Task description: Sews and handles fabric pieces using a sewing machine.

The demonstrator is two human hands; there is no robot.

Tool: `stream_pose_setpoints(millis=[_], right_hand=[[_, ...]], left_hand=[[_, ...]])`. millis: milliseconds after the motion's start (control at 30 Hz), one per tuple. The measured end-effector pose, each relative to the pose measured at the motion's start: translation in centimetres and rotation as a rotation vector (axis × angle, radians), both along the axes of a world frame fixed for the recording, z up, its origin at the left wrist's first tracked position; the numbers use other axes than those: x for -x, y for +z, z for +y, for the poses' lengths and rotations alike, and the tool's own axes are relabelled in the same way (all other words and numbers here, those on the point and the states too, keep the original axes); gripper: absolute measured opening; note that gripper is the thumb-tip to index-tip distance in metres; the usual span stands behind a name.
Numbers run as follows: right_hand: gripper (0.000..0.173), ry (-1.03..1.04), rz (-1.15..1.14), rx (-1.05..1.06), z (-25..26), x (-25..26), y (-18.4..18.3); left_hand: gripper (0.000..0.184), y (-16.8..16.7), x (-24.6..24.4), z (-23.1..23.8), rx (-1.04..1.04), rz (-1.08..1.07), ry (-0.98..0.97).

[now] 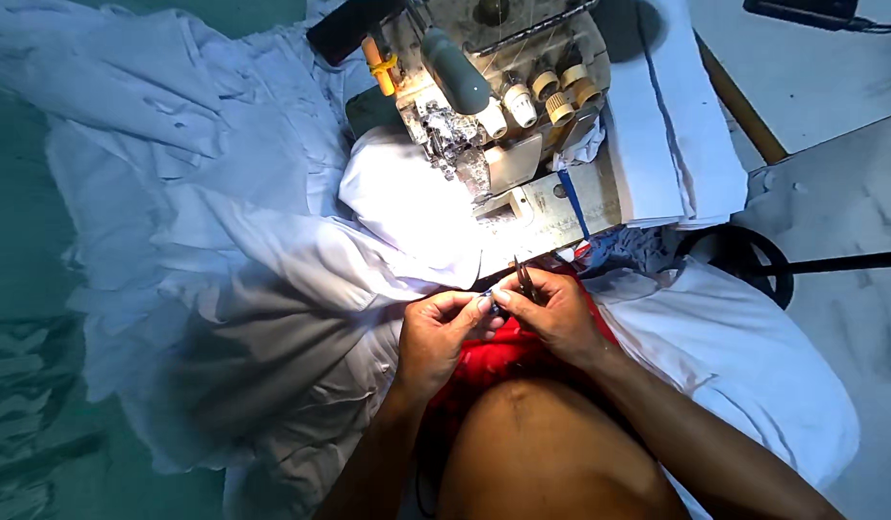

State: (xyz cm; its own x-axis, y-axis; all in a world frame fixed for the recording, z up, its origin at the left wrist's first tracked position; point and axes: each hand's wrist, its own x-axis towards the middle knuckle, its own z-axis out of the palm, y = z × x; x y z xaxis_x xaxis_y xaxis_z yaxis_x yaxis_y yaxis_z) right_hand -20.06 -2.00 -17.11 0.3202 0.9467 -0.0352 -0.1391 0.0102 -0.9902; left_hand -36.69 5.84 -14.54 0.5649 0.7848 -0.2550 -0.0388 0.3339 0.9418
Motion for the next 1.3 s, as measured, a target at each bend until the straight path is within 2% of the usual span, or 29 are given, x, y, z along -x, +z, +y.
stream_pose_setpoints(millis=[433, 633, 767, 900, 1133, 1233, 1300], right_hand=[[0.01, 0.001, -0.005, 0.003, -0.1, -0.1, -0.2], [0.01, -0.075, 0.043, 0.023, 0.5, 0.0, -0.8], [0.009, -0.101, 0.085, 0.025, 0.6, 0.2, -0.8], [0.009, -0.108, 0.094, 0.025, 0.7, 0.4, -0.8], [0.01, -0.106, 0.116, -0.034, 1.0, 0.3, -1.0], [0.007, -0.21, 0.098, -0.11, 2.8, 0.3, -1.6], [0.024, -0.257, -0.007, -0.076, 4.9, 0.0, -2.1]], left_hand=[[0.01, -0.2, -0.2, 0.0, -0.014, 0.027, -0.008], [0.035, 0.0, 0.6, 1.1, 0.066, 0.024, -0.072], [0.021, 0.2, 0.4, 1.0, 0.05, 0.05, -0.077], [0.01, 0.3, -0.1, 0.8, -0.04, 0.093, -0.065], [0.01, 0.5, -0.3, 1.3, -0.16, 0.14, -0.058], [0.011, 2.5, -0.8, 2.9, -0.31, 0.232, -0.044], [0.009, 4.6, -1.4, 5.2, -0.476, 0.318, -0.044]])
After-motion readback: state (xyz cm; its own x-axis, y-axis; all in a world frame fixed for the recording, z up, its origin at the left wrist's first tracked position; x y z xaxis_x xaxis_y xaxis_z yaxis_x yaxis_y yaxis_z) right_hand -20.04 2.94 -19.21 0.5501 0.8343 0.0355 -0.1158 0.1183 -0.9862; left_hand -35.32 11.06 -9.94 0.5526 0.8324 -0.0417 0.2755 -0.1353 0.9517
